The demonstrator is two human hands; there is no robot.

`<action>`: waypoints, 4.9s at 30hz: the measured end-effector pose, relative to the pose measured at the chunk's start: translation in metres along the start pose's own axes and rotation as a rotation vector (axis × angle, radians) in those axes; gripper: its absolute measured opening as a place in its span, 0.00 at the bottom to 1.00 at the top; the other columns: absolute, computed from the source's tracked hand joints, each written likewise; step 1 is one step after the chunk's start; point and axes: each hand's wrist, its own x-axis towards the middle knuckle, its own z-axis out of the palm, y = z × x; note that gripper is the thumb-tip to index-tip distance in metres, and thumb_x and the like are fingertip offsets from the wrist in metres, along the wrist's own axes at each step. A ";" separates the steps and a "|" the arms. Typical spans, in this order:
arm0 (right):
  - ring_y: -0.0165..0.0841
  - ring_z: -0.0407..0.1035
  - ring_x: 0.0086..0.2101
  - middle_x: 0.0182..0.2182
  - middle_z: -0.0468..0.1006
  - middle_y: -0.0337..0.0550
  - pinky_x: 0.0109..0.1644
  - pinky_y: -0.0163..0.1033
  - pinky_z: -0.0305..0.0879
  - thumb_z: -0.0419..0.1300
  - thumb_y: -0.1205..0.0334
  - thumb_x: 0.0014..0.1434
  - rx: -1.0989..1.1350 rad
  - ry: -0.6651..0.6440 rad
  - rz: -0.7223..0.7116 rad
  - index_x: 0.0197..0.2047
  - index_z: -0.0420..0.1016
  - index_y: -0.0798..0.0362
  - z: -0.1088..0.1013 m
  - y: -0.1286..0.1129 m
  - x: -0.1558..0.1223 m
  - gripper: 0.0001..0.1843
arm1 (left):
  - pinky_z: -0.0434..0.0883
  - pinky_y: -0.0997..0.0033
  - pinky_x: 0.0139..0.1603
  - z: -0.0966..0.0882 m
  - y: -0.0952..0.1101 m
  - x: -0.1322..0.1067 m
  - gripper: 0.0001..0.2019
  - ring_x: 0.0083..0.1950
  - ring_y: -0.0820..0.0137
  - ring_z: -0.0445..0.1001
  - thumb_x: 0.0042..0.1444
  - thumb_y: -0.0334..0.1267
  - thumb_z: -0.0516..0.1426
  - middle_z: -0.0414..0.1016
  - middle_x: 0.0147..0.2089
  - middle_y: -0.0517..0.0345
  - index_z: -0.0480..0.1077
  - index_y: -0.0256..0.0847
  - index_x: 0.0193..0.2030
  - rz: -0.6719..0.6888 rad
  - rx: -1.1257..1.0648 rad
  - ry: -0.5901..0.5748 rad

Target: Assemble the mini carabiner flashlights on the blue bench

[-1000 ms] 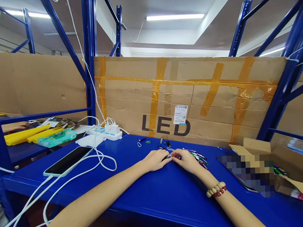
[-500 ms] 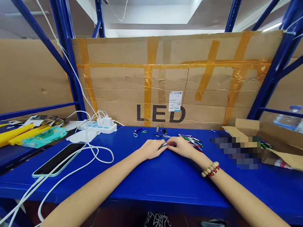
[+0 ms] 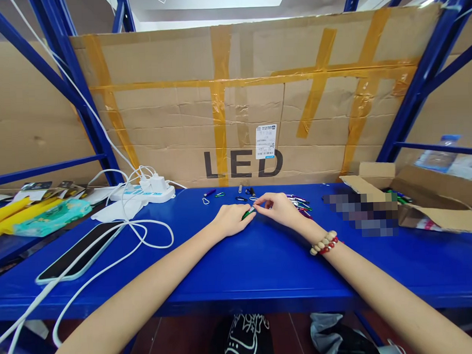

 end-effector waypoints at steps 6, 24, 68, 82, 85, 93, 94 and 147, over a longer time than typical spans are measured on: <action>0.29 0.63 0.20 0.24 0.73 0.38 0.24 0.31 0.59 0.59 0.60 0.52 0.120 0.053 -0.036 0.29 0.75 0.54 0.002 -0.001 0.001 0.07 | 0.67 0.70 0.34 0.000 -0.001 0.000 0.13 0.37 0.62 0.72 0.62 0.43 0.43 0.73 0.37 0.57 0.66 0.42 0.39 -0.047 0.021 -0.001; 0.29 0.64 0.17 0.30 0.74 0.45 0.21 0.33 0.61 0.58 0.45 0.51 0.376 0.010 0.038 0.30 0.75 0.57 0.008 -0.007 0.002 0.21 | 0.66 0.69 0.35 0.000 -0.001 -0.001 0.15 0.37 0.60 0.72 0.63 0.45 0.42 0.72 0.37 0.53 0.64 0.40 0.40 -0.114 0.013 -0.010; 0.46 0.69 0.33 0.26 0.74 0.50 0.32 0.42 0.62 0.60 0.47 0.55 -0.649 -0.223 0.535 0.22 0.73 0.54 -0.040 -0.005 0.002 0.19 | 0.59 0.74 0.28 0.001 -0.004 0.000 0.19 0.35 0.65 0.70 0.63 0.49 0.43 0.70 0.30 0.60 0.61 0.40 0.27 0.010 -0.091 -0.010; 0.30 0.68 0.18 0.13 0.71 0.35 0.19 0.27 0.61 0.64 0.65 0.50 -0.274 -0.410 0.526 0.22 0.72 0.54 -0.028 -0.006 0.000 0.08 | 0.55 0.74 0.25 0.000 -0.002 0.001 0.26 0.28 0.67 0.68 0.63 0.51 0.40 0.67 0.23 0.59 0.55 0.37 0.18 -0.027 -0.118 -0.049; 0.29 0.69 0.20 0.18 0.73 0.36 0.20 0.27 0.61 0.62 0.69 0.51 -0.232 -0.411 0.449 0.27 0.74 0.56 -0.023 -0.004 0.000 0.02 | 0.55 0.74 0.25 0.001 -0.002 0.001 0.26 0.28 0.68 0.68 0.63 0.51 0.40 0.66 0.22 0.59 0.55 0.37 0.18 -0.057 -0.119 -0.056; 0.33 0.69 0.30 0.27 0.74 0.37 0.29 0.31 0.60 0.59 0.69 0.50 -0.249 -0.355 0.293 0.31 0.75 0.52 -0.013 0.008 0.002 0.05 | 0.58 0.73 0.27 0.000 -0.003 0.000 0.28 0.28 0.65 0.69 0.62 0.54 0.39 0.67 0.21 0.58 0.57 0.38 0.17 -0.108 -0.108 -0.082; 0.32 0.69 0.29 0.26 0.74 0.37 0.29 0.31 0.60 0.59 0.68 0.51 -0.233 -0.359 0.281 0.31 0.74 0.52 -0.012 0.010 0.002 0.04 | 0.58 0.73 0.27 0.000 -0.003 0.000 0.29 0.28 0.65 0.70 0.61 0.54 0.39 0.67 0.21 0.57 0.57 0.38 0.17 -0.105 -0.102 -0.088; 0.28 0.67 0.25 0.24 0.73 0.33 0.26 0.28 0.57 0.66 0.69 0.48 -0.081 -0.172 0.130 0.31 0.74 0.53 -0.010 0.008 0.003 0.06 | 0.58 0.73 0.27 -0.003 -0.005 0.001 0.26 0.29 0.64 0.70 0.63 0.50 0.39 0.70 0.24 0.56 0.62 0.39 0.20 -0.028 0.009 -0.127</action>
